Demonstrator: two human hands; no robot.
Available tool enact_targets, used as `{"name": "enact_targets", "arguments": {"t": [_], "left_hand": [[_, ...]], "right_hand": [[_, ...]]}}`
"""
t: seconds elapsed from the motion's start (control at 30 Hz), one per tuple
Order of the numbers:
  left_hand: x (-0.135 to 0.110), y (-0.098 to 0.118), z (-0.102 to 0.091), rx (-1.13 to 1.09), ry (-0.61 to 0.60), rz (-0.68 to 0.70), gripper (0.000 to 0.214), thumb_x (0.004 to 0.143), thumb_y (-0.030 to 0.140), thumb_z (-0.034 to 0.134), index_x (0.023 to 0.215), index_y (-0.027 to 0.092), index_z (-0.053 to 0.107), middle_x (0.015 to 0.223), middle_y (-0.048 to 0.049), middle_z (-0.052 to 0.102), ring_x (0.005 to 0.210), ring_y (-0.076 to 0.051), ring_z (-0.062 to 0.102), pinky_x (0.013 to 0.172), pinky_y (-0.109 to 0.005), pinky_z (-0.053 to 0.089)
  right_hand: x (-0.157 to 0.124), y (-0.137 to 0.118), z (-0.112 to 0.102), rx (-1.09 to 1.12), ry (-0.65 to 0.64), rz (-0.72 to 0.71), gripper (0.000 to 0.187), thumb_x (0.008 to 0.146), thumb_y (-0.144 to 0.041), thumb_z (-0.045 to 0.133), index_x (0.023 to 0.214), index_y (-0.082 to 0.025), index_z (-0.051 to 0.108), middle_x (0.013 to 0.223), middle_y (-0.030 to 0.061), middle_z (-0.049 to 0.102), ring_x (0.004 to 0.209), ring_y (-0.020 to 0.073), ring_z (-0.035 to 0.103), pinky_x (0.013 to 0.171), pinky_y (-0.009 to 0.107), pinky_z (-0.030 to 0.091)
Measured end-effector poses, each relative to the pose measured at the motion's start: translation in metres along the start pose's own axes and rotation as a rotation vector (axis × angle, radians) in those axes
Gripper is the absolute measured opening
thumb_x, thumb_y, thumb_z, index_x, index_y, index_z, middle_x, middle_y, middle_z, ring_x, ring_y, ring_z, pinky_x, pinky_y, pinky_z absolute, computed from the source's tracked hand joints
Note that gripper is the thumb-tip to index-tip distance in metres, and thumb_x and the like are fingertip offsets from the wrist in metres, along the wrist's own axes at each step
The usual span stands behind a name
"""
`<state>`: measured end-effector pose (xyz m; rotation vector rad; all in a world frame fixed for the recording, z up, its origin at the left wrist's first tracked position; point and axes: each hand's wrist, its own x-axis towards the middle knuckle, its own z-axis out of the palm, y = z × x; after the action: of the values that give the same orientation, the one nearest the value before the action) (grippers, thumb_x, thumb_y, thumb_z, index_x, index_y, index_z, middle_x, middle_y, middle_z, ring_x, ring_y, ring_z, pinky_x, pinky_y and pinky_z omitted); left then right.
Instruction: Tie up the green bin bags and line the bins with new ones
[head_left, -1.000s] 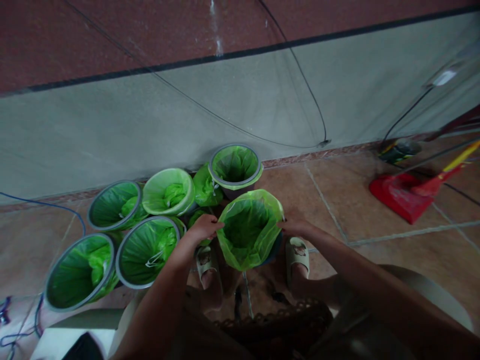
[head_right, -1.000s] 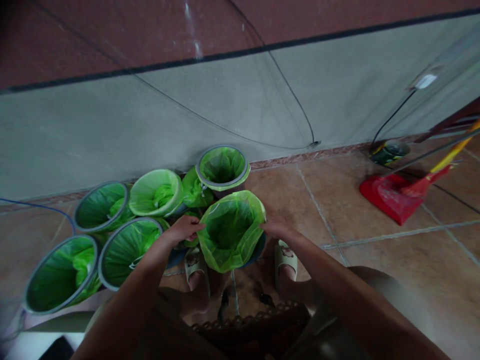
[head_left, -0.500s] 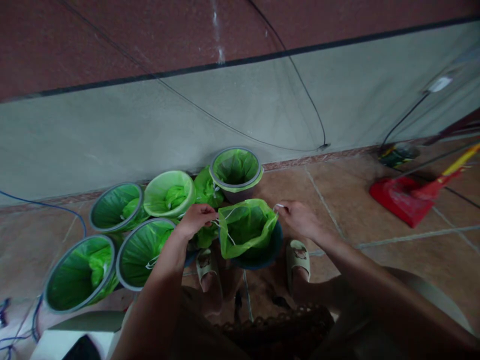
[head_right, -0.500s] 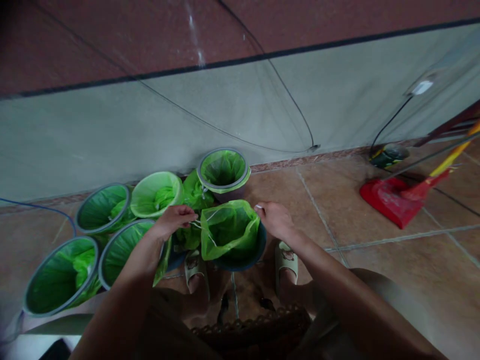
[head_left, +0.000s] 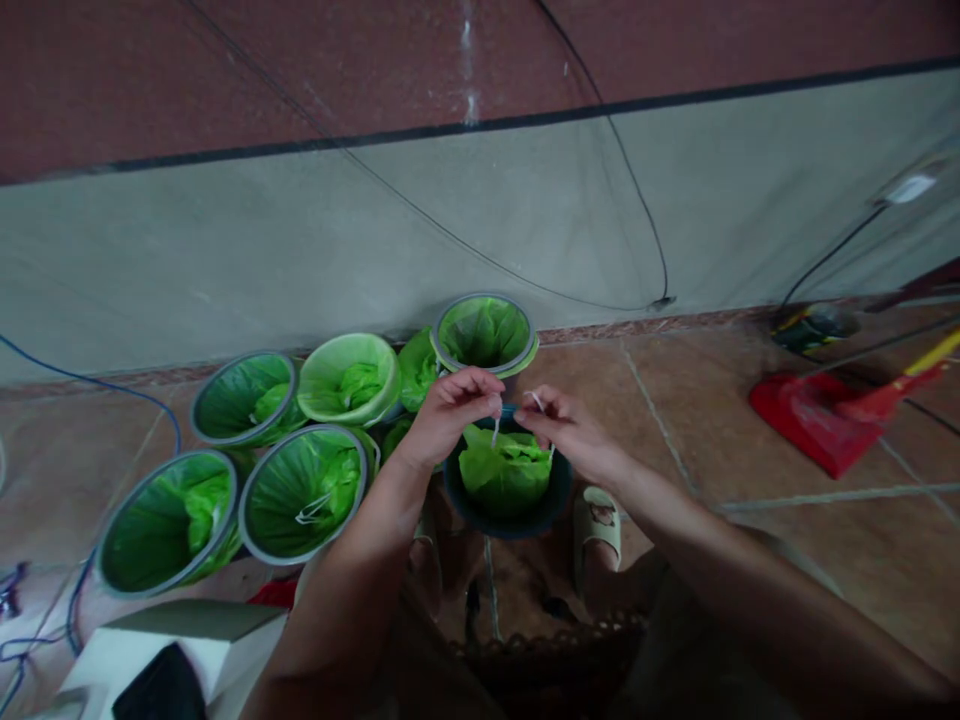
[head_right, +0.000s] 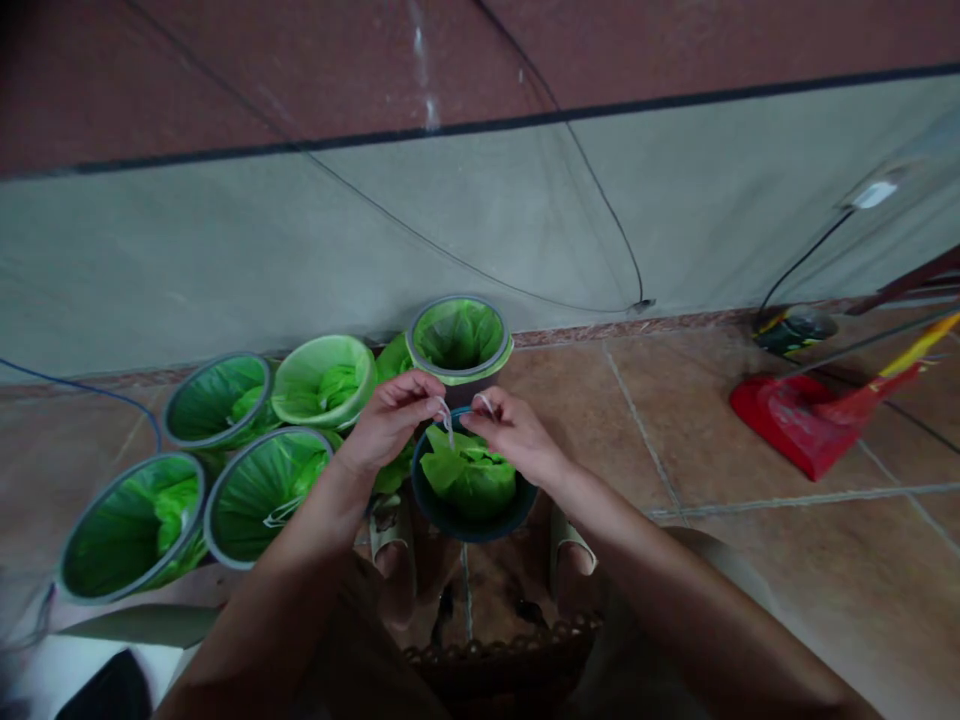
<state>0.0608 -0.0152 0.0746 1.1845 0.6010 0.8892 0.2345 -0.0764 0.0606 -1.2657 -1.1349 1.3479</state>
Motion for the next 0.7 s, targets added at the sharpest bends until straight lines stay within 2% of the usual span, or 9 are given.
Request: {"name": "enact_targets", "arguments": {"t": [0.13, 0.2, 0.27, 0.33, 0.4, 0.47, 0.53, 0.6, 0.7], "left_hand": [[0.005, -0.011, 0.000, 0.015, 0.003, -0.003, 0.024, 0.071, 0.031, 0.079, 0.085, 0.015, 0.069, 0.072, 0.0014, 0.064, 0.063, -0.009, 0.057, 0.064, -0.022, 0.044], [0.007, -0.018, -0.002, 0.031, 0.053, -0.013, 0.028, 0.073, 0.034, 0.077, 0.092, 0.016, 0.069, 0.074, 0.0011, 0.065, 0.064, -0.010, 0.057, 0.065, -0.023, 0.045], [0.009, -0.028, -0.006, 0.074, 0.146, -0.019, 0.029, 0.078, 0.036, 0.071, 0.100, 0.017, 0.068, 0.081, -0.0002, 0.067, 0.071, -0.011, 0.059, 0.071, -0.025, 0.047], [0.008, -0.041, -0.009, 0.163, 0.187, -0.058, 0.027, 0.082, 0.036, 0.065, 0.101, 0.017, 0.067, 0.089, -0.0021, 0.068, 0.081, -0.014, 0.061, 0.081, -0.028, 0.047], [0.004, -0.055, -0.009, 0.289, 0.105, -0.147, 0.024, 0.085, 0.035, 0.060, 0.095, 0.015, 0.069, 0.089, -0.0035, 0.069, 0.085, -0.016, 0.062, 0.085, -0.031, 0.047], [-0.002, -0.067, -0.006, 0.399, -0.053, -0.227, 0.023, 0.086, 0.033, 0.056, 0.087, 0.014, 0.069, 0.085, -0.0042, 0.070, 0.084, -0.018, 0.063, 0.085, -0.032, 0.047], [-0.006, -0.076, -0.001, 0.464, -0.151, -0.247, 0.024, 0.087, 0.032, 0.053, 0.080, 0.015, 0.069, 0.082, -0.0046, 0.070, 0.082, -0.018, 0.063, 0.085, -0.031, 0.047], [-0.008, -0.081, 0.003, 0.480, -0.134, -0.236, 0.024, 0.086, 0.030, 0.052, 0.075, 0.015, 0.066, 0.079, -0.0044, 0.070, 0.081, -0.017, 0.063, 0.083, -0.029, 0.046], [-0.006, -0.081, 0.006, 0.449, -0.014, -0.229, 0.024, 0.084, 0.029, 0.052, 0.069, 0.016, 0.064, 0.072, -0.0032, 0.067, 0.074, -0.015, 0.060, 0.079, -0.028, 0.045]], "right_hand": [[0.008, 0.008, 0.017, -0.006, -0.124, 0.033, 0.034, 0.073, -0.046, 0.073, 0.083, -0.019, 0.055, 0.061, -0.0070, 0.049, 0.048, 0.0067, 0.039, 0.045, 0.022, 0.029], [0.010, 0.009, 0.021, 0.051, -0.152, 0.022, 0.033, 0.075, -0.047, 0.070, 0.080, -0.020, 0.053, 0.061, -0.0063, 0.051, 0.046, 0.0066, 0.039, 0.044, 0.022, 0.028], [0.013, 0.009, 0.020, 0.103, -0.107, 0.001, 0.032, 0.074, -0.046, 0.071, 0.076, -0.020, 0.053, 0.063, -0.0050, 0.056, 0.046, 0.0061, 0.040, 0.044, 0.022, 0.029], [0.016, 0.008, 0.016, 0.167, -0.041, -0.006, 0.031, 0.073, -0.043, 0.073, 0.076, -0.020, 0.054, 0.065, -0.0045, 0.059, 0.048, 0.0061, 0.043, 0.047, 0.022, 0.033], [0.018, 0.006, 0.009, 0.240, 0.004, 0.005, 0.030, 0.071, -0.040, 0.076, 0.076, -0.020, 0.055, 0.066, -0.0044, 0.060, 0.051, 0.0069, 0.048, 0.050, 0.022, 0.037], [0.020, 0.004, 0.002, 0.301, 0.039, 0.011, 0.029, 0.069, -0.039, 0.077, 0.076, -0.020, 0.055, 0.068, -0.0041, 0.062, 0.053, 0.0074, 0.050, 0.052, 0.022, 0.040], [0.022, 0.001, -0.004, 0.332, 0.082, 0.006, 0.029, 0.068, -0.037, 0.078, 0.076, -0.021, 0.056, 0.070, -0.0038, 0.063, 0.053, 0.0071, 0.051, 0.053, 0.021, 0.041], [0.025, 0.000, -0.009, 0.346, 0.139, -0.009, 0.030, 0.066, -0.037, 0.079, 0.077, -0.020, 0.056, 0.070, -0.0034, 0.064, 0.052, 0.0065, 0.051, 0.052, 0.021, 0.041], [0.031, 0.000, -0.016, 0.346, 0.251, -0.016, 0.033, 0.061, -0.036, 0.081, 0.075, -0.020, 0.056, 0.070, -0.0030, 0.065, 0.051, 0.0058, 0.049, 0.049, 0.020, 0.040]]}}
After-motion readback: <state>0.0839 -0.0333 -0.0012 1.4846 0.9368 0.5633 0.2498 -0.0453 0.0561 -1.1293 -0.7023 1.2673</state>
